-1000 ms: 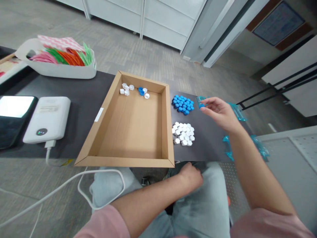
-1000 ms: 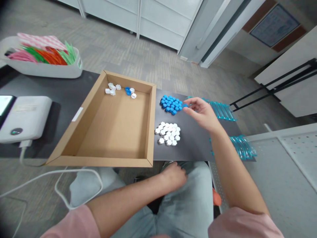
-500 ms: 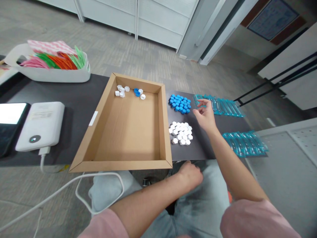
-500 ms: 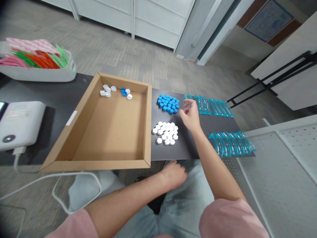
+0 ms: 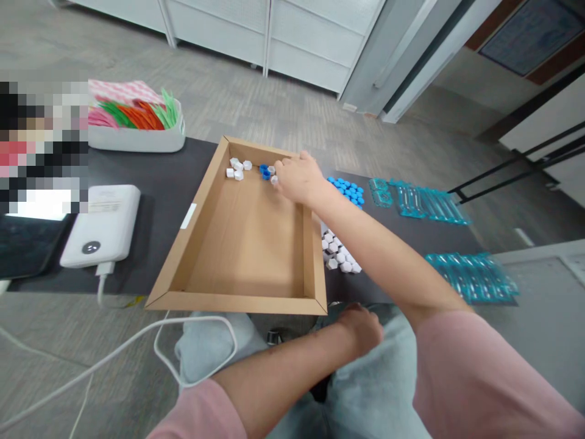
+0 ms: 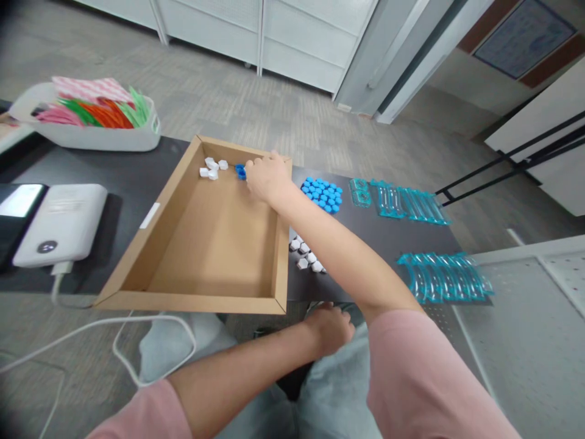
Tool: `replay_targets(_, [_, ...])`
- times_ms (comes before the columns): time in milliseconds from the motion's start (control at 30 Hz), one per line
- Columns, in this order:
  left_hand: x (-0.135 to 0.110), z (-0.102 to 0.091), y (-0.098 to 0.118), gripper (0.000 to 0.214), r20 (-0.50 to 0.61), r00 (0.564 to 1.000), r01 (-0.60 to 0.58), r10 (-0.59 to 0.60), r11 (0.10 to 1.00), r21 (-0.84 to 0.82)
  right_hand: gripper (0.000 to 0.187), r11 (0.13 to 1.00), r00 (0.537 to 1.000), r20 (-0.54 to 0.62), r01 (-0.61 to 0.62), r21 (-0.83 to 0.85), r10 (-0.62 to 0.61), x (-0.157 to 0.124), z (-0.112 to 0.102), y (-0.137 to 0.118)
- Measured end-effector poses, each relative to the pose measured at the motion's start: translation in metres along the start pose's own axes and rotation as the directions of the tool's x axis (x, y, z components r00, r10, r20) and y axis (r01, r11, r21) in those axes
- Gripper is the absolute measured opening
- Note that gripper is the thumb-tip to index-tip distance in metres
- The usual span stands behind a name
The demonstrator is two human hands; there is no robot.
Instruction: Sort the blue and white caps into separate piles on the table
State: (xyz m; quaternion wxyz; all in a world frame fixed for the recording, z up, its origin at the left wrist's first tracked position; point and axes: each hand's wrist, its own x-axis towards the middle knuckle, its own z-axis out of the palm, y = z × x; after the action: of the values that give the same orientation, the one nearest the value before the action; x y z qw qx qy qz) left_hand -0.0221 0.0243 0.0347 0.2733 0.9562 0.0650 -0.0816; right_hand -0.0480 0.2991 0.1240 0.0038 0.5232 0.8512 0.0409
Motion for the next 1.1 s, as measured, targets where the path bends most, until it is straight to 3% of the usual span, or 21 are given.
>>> replay_targets(100, [-0.004,-0.003,-0.003,0.035,-0.016,0.999,-0.035,0.035,0.999,-0.009,0.032,0.997,0.997,0.08,0.0,-0.084,0.006,0.024,0.015,-0.013])
replay_targets(200, [-0.004,-0.003,-0.001,0.033,-0.025,0.999,-0.029,0.029,1.0,-0.001,0.029,0.99,0.987,0.088,0.131,0.044,-0.134,0.016,0.013,-0.028])
replay_targets(267, [-0.002,-0.001,0.002,0.034,-0.021,1.0,-0.007,0.007,1.0,0.01,0.022,0.938,0.954,0.069,0.27,0.219,-0.291,-0.004,0.003,-0.038])
replay_targets(333, [0.0,0.001,0.005,0.035,-0.015,1.0,0.008,-0.008,1.0,0.014,0.019,0.829,0.902,0.019,0.388,0.402,-0.432,-0.032,-0.013,-0.044])
replay_targets(433, [0.001,0.004,0.007,0.037,-0.025,1.0,0.014,-0.014,1.0,0.019,0.021,0.686,0.869,-0.077,0.438,0.581,-0.489,-0.08,-0.04,-0.034])
replay_targets(500, [0.0,0.006,0.006,0.037,-0.035,0.999,0.011,-0.01,1.0,0.021,0.021,0.677,0.911,-0.131,0.381,0.629,-0.392,-0.113,-0.052,-0.011])
replay_targets(600, [-0.002,0.007,0.006,0.033,-0.042,0.999,-0.008,0.009,1.0,0.023,0.024,0.723,0.982,-0.184,0.161,0.671,-0.048,-0.161,-0.048,0.042])
replay_targets(700, [-0.005,0.008,0.007,0.029,-0.027,0.999,-0.025,0.026,0.999,0.035,0.037,0.667,0.933,-0.143,-0.124,0.735,0.33,-0.205,-0.018,0.093])
replay_targets(800, [-0.005,0.007,0.009,0.026,0.0,0.999,-0.042,0.042,0.998,0.051,0.049,0.546,0.85,-0.056,-0.285,0.788,0.524,-0.237,0.023,0.123])
replay_targets(867, [-0.005,0.008,0.01,0.025,0.015,0.999,-0.05,0.049,0.997,0.061,0.053,0.493,0.819,-0.017,-0.329,0.805,0.574,-0.246,0.047,0.13])
replay_targets(933, [-0.003,0.009,0.01,0.024,0.026,0.998,-0.055,0.053,0.996,0.07,0.054,0.468,0.817,0.022,-0.351,0.811,0.576,-0.246,0.062,0.129])
replay_targets(1100, [-0.001,0.009,0.005,0.023,0.032,0.997,-0.072,0.07,0.994,0.077,0.049,0.492,0.89,0.078,-0.32,0.81,0.45,-0.23,0.06,0.107])
